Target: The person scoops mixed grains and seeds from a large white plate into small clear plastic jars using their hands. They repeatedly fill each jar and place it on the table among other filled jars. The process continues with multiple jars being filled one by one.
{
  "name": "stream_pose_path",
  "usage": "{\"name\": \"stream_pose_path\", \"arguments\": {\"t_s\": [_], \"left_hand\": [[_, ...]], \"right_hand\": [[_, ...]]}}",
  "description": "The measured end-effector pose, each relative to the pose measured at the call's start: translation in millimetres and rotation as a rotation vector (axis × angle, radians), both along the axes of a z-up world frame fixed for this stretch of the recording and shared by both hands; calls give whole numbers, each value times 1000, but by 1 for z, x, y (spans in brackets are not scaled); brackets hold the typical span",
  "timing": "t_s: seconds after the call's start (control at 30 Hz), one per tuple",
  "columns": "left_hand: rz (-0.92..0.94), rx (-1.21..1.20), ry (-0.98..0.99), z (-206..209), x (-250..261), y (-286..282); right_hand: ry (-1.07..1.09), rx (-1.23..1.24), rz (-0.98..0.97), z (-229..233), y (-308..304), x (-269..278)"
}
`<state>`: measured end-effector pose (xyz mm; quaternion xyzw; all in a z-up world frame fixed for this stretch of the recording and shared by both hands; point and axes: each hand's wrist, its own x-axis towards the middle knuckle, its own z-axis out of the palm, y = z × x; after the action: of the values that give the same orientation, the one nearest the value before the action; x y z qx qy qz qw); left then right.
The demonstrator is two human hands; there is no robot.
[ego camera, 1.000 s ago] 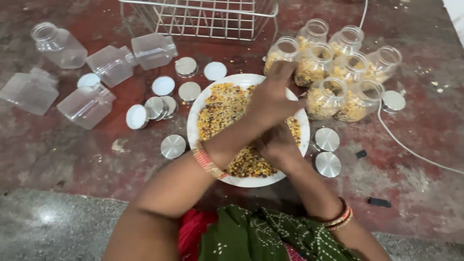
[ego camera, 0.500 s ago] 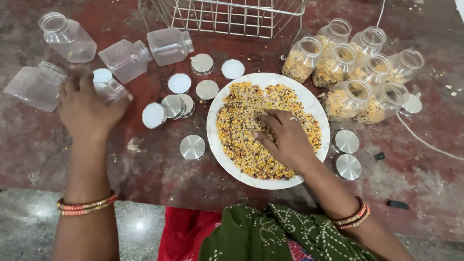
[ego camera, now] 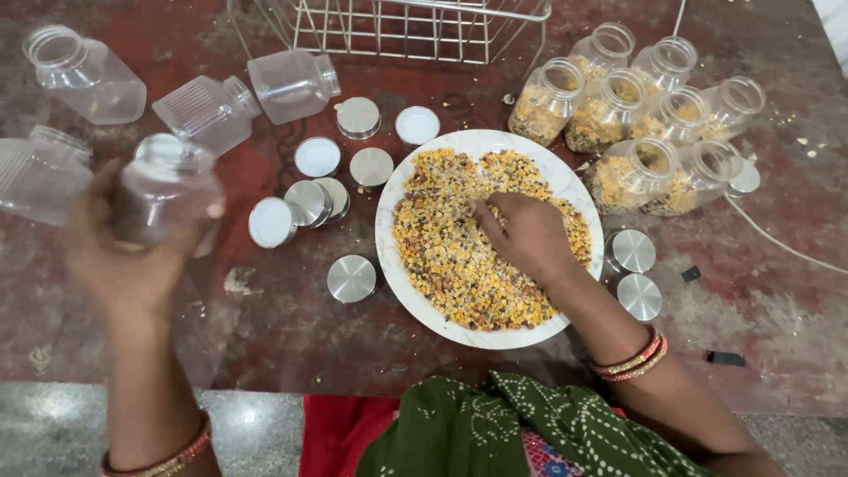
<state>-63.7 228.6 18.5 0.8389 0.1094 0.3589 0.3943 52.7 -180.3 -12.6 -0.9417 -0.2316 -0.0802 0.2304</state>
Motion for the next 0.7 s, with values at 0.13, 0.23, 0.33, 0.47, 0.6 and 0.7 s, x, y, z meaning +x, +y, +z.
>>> {"name": "stream_pose_path", "arguments": {"t_s": [0.13, 0.23, 0.33, 0.47, 0.6, 0.7], "left_hand": [[-485, -466, -131, 1, 5, -63], [-669, -577, -35, -6, 18, -125], [-675, -455, 97, -10, 31, -171], [-759, -468, 78, -15, 44, -208], [-752, -394, 61, -15, 54, -227], [-782, -499, 163, -11, 56, -238]], "right_hand": [[279, 307, -125, -1, -3, 8], [532, 709, -155, 3, -4, 17], [739, 1103, -136, 21, -6, 19], [757, 1349, -62, 62, -9, 14], [684, 1513, 39, 96, -6, 8], [648, 1577, 69, 105, 0, 7]]}}
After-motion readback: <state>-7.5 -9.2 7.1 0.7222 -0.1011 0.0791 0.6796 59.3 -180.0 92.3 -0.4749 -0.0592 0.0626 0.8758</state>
